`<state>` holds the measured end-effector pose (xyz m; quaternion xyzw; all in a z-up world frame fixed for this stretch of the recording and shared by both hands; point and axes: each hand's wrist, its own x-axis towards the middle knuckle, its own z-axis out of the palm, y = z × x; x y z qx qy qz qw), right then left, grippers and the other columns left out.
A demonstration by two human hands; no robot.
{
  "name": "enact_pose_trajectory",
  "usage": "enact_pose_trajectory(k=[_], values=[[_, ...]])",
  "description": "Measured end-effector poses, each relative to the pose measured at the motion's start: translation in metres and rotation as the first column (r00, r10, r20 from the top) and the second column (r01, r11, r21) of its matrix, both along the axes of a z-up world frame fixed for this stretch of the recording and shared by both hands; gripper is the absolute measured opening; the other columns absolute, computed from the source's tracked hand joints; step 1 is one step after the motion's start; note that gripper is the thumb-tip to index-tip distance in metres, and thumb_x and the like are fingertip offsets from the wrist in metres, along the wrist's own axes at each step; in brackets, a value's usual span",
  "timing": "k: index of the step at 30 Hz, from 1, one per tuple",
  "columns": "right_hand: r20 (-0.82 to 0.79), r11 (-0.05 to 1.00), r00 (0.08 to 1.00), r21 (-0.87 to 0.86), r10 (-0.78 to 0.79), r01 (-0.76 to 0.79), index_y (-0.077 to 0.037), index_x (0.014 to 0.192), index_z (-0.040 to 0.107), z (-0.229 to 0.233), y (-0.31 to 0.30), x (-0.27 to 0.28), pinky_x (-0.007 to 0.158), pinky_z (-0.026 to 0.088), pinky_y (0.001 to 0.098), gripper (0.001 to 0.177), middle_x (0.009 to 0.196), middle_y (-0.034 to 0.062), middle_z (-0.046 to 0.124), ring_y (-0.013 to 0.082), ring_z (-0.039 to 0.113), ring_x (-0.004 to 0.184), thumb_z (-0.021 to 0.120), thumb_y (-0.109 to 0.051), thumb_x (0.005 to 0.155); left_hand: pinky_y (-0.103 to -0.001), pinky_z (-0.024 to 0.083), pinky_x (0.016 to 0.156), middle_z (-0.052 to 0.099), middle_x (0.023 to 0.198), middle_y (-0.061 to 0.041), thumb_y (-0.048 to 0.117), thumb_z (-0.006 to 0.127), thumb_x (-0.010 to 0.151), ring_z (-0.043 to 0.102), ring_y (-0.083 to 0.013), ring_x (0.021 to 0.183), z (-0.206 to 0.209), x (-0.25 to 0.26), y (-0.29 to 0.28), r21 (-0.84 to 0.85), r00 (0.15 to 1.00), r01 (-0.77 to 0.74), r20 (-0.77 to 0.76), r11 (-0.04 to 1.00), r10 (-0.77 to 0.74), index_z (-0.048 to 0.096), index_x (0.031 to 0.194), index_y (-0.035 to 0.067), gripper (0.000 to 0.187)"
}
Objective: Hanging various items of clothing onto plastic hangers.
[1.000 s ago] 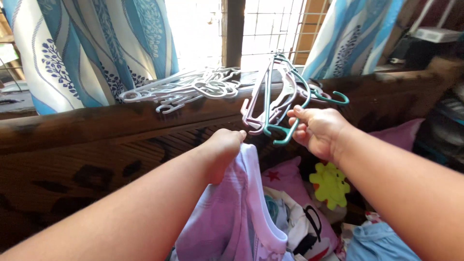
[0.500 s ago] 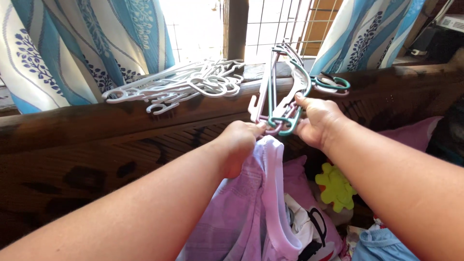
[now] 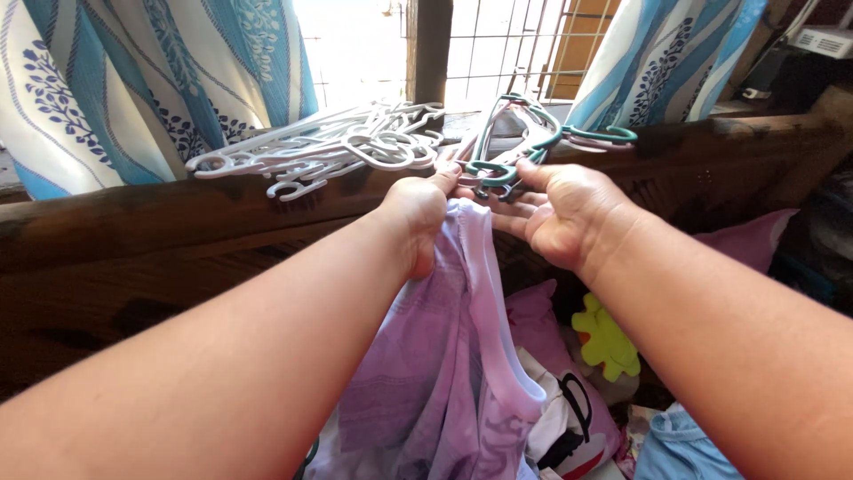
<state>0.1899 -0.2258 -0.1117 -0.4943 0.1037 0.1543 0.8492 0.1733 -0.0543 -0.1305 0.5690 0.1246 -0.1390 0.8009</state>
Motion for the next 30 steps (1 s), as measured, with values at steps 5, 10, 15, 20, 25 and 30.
enact_pose_trajectory(k=[5,10,15,20,25,30], values=[[0.006,0.997,0.999,-0.073,0.038,-0.038,0.002,0.131,0.054,-0.014,-0.012,0.009,0.104,0.056,0.0522,0.034,0.132,0.0196,0.062,0.0331,0.062,0.121,0.048,-0.018,0.105,-0.038,0.048,0.057,0.068,0.077,-0.006,0.051,0.049,0.103,0.06,-0.0202,0.064,-0.01,0.025,-0.008,-0.032,0.998,0.038,-0.046,0.999,-0.039,0.057,0.076,0.018,0.044],[0.0,0.995,0.995,-0.005,0.096,-0.096,0.003,0.13,0.054,-0.015,-0.011,0.01,0.101,0.054,0.0529,0.039,0.132,0.0229,0.063,0.0366,0.066,0.12,0.042,-0.024,0.104,-0.042,0.05,0.07,0.07,0.096,-0.01,0.055,0.047,0.102,0.063,-0.0228,0.083,-0.018,0.034,-0.006,-0.046,0.999,0.016,-0.051,0.999,-0.018,0.068,0.09,0.016,0.046],[-0.027,0.997,0.997,-0.016,0.07,-0.071,0.004,0.131,0.051,-0.005,0.001,-0.019,0.105,0.053,0.0532,0.045,0.136,0.0235,0.06,0.038,0.064,0.121,0.045,-0.032,0.104,-0.051,0.033,0.107,0.054,0.143,-0.015,0.065,0.043,0.098,0.045,-0.0269,0.134,-0.002,-0.004,-0.006,0.238,0.992,-0.056,-0.1,0.97,0.082,0.068,0.11,0.013,0.059],[-0.102,0.995,0.99,0.004,0.097,-0.097,0.007,0.14,0.039,-0.037,-0.019,-0.03,0.102,0.052,0.0581,0.057,0.14,0.028,0.058,0.0439,0.064,0.122,0.049,-0.029,0.098,-0.057,0.031,0.107,0.052,0.14,-0.015,0.056,0.047,0.099,0.043,-0.0267,0.131,-0.021,-0.03,-0.002,0.286,0.985,-0.105,-0.101,0.953,0.139,0.069,0.112,0.01,0.052],[-0.366,0.704,0.848,-0.478,0.384,-0.525,-0.031,0.151,0.035,-0.028,-0.004,-0.135,0.09,0.05,0.0725,0.072,0.143,0.0105,0.055,0.0388,0.063,0.121,0.065,-0.02,0.087,-0.05,0.05,0.073,0.073,0.089,-0.017,0.03,0.061,0.087,0.065,-0.0331,0.088,-0.048,-0.075,-0.005,0.418,0.984,-0.085,0.18,0.904,0.01,0.073,0.093,0.003,0.029],[-0.357,0.634,0.772,-0.44,0.527,-0.636,-0.021,0.145,0.047,-0.057,-0.003,-0.165,0.082,0.055,0.0686,0.056,0.135,0.013,0.058,0.0384,0.066,0.101,0.062,-0.032,0.092,-0.039,0.053,0.08,0.068,0.104,-0.018,0.03,0.08,0.076,0.063,-0.026,0.096,-0.035,-0.129,-0.025,0.434,0.868,-0.111,0.48,0.894,-0.125,0.069,0.103,0.001,0.041]])
